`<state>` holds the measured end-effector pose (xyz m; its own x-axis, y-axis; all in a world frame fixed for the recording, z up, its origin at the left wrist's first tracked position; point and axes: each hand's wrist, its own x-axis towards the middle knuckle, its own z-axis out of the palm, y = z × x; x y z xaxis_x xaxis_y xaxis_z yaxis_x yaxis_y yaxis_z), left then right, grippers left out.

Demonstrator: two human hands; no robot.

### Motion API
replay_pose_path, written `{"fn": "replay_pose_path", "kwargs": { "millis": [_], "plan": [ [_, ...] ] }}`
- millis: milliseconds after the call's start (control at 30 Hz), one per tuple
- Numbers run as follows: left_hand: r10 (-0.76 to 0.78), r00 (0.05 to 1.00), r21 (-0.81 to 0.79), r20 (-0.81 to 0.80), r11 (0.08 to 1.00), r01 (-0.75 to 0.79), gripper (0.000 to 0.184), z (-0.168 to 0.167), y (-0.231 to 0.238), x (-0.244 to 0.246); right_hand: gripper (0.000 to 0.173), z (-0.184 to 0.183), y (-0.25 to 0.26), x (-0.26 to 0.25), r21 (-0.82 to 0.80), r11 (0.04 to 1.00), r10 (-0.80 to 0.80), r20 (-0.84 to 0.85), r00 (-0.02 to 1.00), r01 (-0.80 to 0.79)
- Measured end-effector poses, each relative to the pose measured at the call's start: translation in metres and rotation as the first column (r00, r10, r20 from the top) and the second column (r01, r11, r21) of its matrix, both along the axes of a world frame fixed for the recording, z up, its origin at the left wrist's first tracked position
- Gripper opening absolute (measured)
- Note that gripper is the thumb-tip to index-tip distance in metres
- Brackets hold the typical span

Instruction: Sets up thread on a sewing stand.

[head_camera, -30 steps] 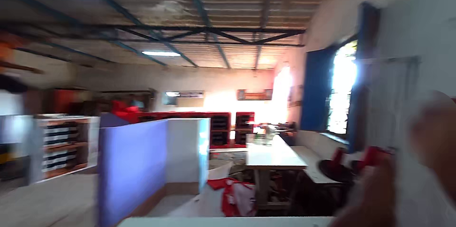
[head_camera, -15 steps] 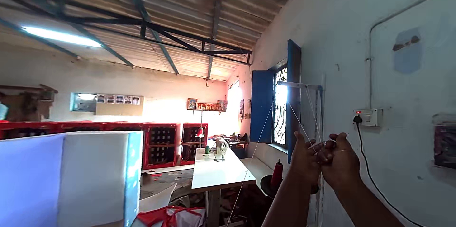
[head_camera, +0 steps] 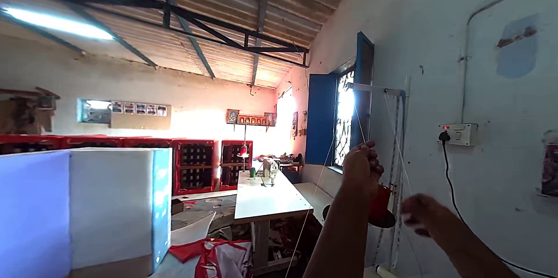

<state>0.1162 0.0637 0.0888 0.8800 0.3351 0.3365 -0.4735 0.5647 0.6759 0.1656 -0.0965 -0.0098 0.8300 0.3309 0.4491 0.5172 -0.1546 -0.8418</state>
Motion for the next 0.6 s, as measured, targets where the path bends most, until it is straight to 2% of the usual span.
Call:
{"fn": "replay_pose_path", "kwargs": {
  "millis": [33,67,100,133,200,267,300,333,467,533,600],
  "plan": [
    [0.001,1.000,0.018,-0.007,1.000,-0.001,0.018,0.001,0.002,-0.002,0.034,-0.003,-0.019,0.003,-0.336,0.938,0.097,0.026,0.995,-0.083],
    [0.012,1.000,0.038,-0.014,0.999,-0.011,0.018,0.002,0.004,-0.005,0.046,0.000,-0.036,0.001,-0.576,0.805,0.189,0.022,0.982,-0.142],
    [0.026,1.000,0.059,-0.016,0.998,-0.025,0.018,0.001,0.006,-0.006,0.056,0.003,-0.051,-0.002,-0.686,0.713,0.235,0.039,0.971,-0.145],
    [0.038,0.999,0.078,-0.011,0.996,-0.037,0.019,0.000,0.008,-0.007,0.063,0.006,-0.066,-0.004,-0.694,0.711,0.246,0.093,0.965,-0.114],
    [0.049,0.999,0.082,-0.001,0.995,-0.048,0.019,-0.003,0.010,-0.007,0.063,0.018,-0.088,-0.011,-0.518,0.854,0.175,0.224,0.959,-0.035],
    [0.040,0.999,0.040,-0.014,0.998,-0.039,0.019,-0.002,0.010,-0.004,0.047,0.030,-0.073,-0.011,-0.159,0.986,0.000,0.303,0.953,0.050],
    [0.039,0.999,0.037,-0.011,0.999,-0.038,0.018,-0.002,0.010,-0.003,0.041,0.035,-0.053,-0.011,0.006,0.997,-0.079,0.289,0.954,0.081],
    [0.040,0.999,0.042,0.000,0.998,-0.040,0.018,-0.003,0.010,-0.001,0.040,0.040,-0.030,-0.014,0.094,0.993,-0.094,0.234,0.968,0.073],
    [0.024,0.998,0.100,0.062,0.995,-0.030,0.019,-0.010,0.007,0.002,0.037,0.044,0.043,-0.026,0.110,0.983,0.155,-0.056,0.986,-0.148],
    [0.012,0.993,0.182,0.119,0.983,-0.033,0.025,-0.016,0.010,0.005,0.027,0.038,0.061,-0.023,0.139,0.971,0.210,-0.098,0.973,-0.196],
    [-0.006,0.989,0.145,0.149,0.989,-0.016,0.023,-0.015,0.016,0.010,0.021,0.031,0.064,-0.020,0.138,0.975,0.187,-0.099,0.977,-0.173]
  ]
}}
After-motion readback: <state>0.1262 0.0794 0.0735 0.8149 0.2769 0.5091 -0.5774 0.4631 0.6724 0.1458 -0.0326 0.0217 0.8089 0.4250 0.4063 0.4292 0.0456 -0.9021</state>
